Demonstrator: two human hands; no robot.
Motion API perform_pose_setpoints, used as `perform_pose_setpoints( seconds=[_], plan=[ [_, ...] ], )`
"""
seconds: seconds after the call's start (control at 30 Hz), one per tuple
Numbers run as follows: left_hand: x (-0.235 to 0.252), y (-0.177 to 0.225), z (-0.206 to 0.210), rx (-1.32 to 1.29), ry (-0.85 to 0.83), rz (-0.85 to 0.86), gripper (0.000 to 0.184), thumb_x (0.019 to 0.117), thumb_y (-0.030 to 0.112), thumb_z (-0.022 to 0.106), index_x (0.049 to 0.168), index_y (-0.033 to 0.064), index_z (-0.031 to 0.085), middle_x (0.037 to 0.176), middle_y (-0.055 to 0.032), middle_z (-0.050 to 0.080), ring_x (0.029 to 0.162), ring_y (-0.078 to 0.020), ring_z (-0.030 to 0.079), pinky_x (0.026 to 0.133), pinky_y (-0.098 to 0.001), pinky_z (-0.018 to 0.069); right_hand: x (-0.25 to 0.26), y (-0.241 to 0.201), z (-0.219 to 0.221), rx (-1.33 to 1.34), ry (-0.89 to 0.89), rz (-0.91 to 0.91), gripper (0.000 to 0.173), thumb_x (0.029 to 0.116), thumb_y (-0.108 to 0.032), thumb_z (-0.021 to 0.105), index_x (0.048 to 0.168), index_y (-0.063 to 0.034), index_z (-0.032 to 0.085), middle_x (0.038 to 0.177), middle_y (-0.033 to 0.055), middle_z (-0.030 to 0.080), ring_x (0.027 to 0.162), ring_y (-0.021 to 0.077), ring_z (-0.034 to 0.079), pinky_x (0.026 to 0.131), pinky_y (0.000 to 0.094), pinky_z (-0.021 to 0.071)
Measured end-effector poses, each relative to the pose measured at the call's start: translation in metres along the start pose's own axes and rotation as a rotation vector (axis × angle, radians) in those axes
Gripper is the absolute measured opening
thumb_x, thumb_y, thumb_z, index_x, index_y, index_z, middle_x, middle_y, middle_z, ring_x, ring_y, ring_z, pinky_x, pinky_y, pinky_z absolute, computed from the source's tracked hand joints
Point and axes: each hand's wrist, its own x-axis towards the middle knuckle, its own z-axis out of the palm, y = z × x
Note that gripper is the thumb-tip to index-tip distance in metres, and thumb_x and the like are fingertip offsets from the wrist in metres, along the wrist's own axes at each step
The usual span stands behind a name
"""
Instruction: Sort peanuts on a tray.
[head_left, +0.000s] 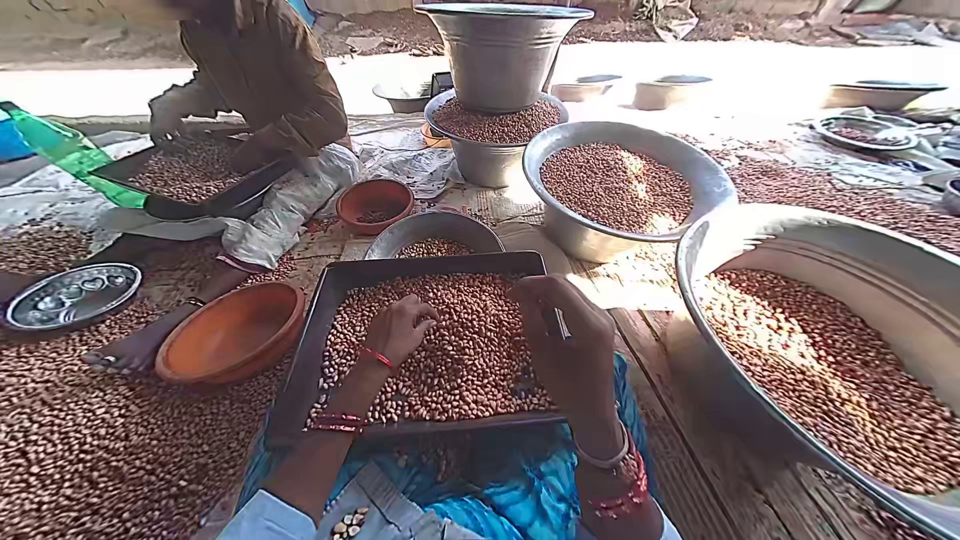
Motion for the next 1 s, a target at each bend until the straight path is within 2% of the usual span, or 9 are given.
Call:
perform_pose_setpoints(
  seconds=[0.13, 0.23, 0.33, 0.47, 0.6, 0.73, 0.87, 0.93, 1.0],
  plan=[
    [0.005, 0.01, 0.01, 0.084, -0.075, -0.062, 0.028, 0.1015, 0.019, 0.063, 0.126, 0.0087, 0.072, 0.13, -0.0206, 0.065, 0.124, -0.0395, 0.062, 0.102, -0.0579, 0.049, -0.018, 0.05, 0.022, -0.304, -0.678, 0.435, 0.024, 0.102, -0.014, 0.055, 0.11, -0.0093, 0.077, 0.1, 0.0117, 0.077, 0.093, 0.0298, 0.073, 0.082, 0.0516, 0.0552],
    [0.001, -0.005, 0.009, -0.141, 0.015, -0.05, 0.023, 0.0991, 0.013, 0.066, 0.117, 0.001, 0.073, 0.116, -0.0199, 0.071, 0.109, -0.0337, 0.069, 0.099, -0.0515, 0.0514, -0.028, 0.069, 0.035, -0.38, -0.966, 0.57, 0.025, 0.1032, -0.018, 0.056, 0.116, -0.0092, 0.076, 0.109, 0.0151, 0.075, 0.107, 0.0338, 0.07, 0.092, 0.0546, 0.0513],
    [-0.013, -0.03, 0.005, -0.428, 0.109, -0.014, 0.024, 0.0963, 0.004, 0.055, 0.117, -0.0024, 0.065, 0.101, -0.0145, 0.07, 0.079, -0.0187, 0.067, 0.077, -0.0376, 0.0562, -0.038, 0.077, 0.047, -0.399, -1.001, 0.561, 0.024, 0.1007, -0.018, 0.059, 0.115, -0.0084, 0.075, 0.107, 0.0167, 0.075, 0.104, 0.0355, 0.07, 0.09, 0.0551, 0.0508],
    [-0.042, -0.02, 0.005, -0.222, -0.121, -0.039, 0.019, 0.0976, 0.01, 0.067, 0.114, 0.0014, 0.071, 0.084, -0.0138, 0.064, 0.073, -0.0262, 0.058, 0.076, -0.0457, 0.049, -0.038, 0.078, 0.056, -0.448, -1.042, 0.566, 0.026, 0.1029, -0.019, 0.056, 0.119, -0.0082, 0.073, 0.112, 0.0169, 0.074, 0.109, 0.0356, 0.069, 0.093, 0.0551, 0.0505],
    [-0.055, -0.001, 0.022, 0.008, -0.307, -0.107, 0.027, 0.1002, 0.013, 0.065, 0.124, 0.0022, 0.071, 0.124, -0.0223, 0.068, 0.119, -0.0385, 0.065, 0.106, -0.0529, 0.0481, -0.036, 0.075, 0.056, -0.497, -1.065, 0.581, 0.027, 0.1032, -0.02, 0.055, 0.12, -0.0075, 0.072, 0.113, 0.0171, 0.073, 0.111, 0.0357, 0.068, 0.094, 0.0547, 0.0505],
    [-0.051, -0.005, 0.03, 0.057, -0.34, -0.125, 0.026, 0.1011, 0.011, 0.063, 0.123, -0.0016, 0.07, 0.127, -0.0245, 0.066, 0.122, -0.0402, 0.063, 0.108, -0.0538, 0.0468, -0.035, 0.069, 0.042, -0.228, -1.151, 0.496, 0.022, 0.1002, -0.019, 0.062, 0.114, -0.0062, 0.074, 0.106, 0.0143, 0.075, 0.102, 0.0312, 0.07, 0.09, 0.0533, 0.0523],
    [-0.057, -0.037, 0.011, -0.42, -0.445, 0.191, 0.014, 0.0943, 0.011, 0.073, 0.102, -0.0007, 0.074, 0.098, -0.0098, 0.073, 0.088, -0.0163, 0.068, 0.086, -0.0342, 0.0552, -0.038, 0.067, 0.028, 0.738, -1.288, 0.26, 0.024, 0.0963, -0.006, 0.067, 0.118, 0.0042, 0.068, 0.106, 0.0066, 0.074, 0.095, 0.0071, 0.069, 0.088, 0.0276, 0.0572],
    [-0.06, -0.055, -0.001, -0.862, -0.587, 0.374, 0.012, 0.0933, 0.015, 0.071, 0.102, 0.0085, 0.075, 0.099, 0.0049, 0.076, 0.091, -0.0021, 0.071, 0.084, -0.0213, 0.0588, -0.035, 0.068, 0.019, 0.566, -1.275, 0.292, 0.032, 0.098, -0.012, 0.068, 0.127, 0.0009, 0.065, 0.108, 0.0092, 0.073, 0.094, 0.0134, 0.07, 0.086, 0.0336, 0.058],
    [-0.06, -0.063, -0.016, -0.999, -0.52, 0.315, 0.016, 0.0954, 0.014, 0.069, 0.11, 0.0093, 0.074, 0.103, 0.0027, 0.078, 0.091, -0.0068, 0.074, 0.083, -0.024, 0.0617, -0.034, 0.071, 0.014, 0.054, -1.206, 0.471, 0.041, 0.0987, -0.022, 0.07, 0.135, -0.0061, 0.061, 0.108, 0.0145, 0.074, 0.096, 0.0292, 0.072, 0.087, 0.0508, 0.0562]
  ],
)
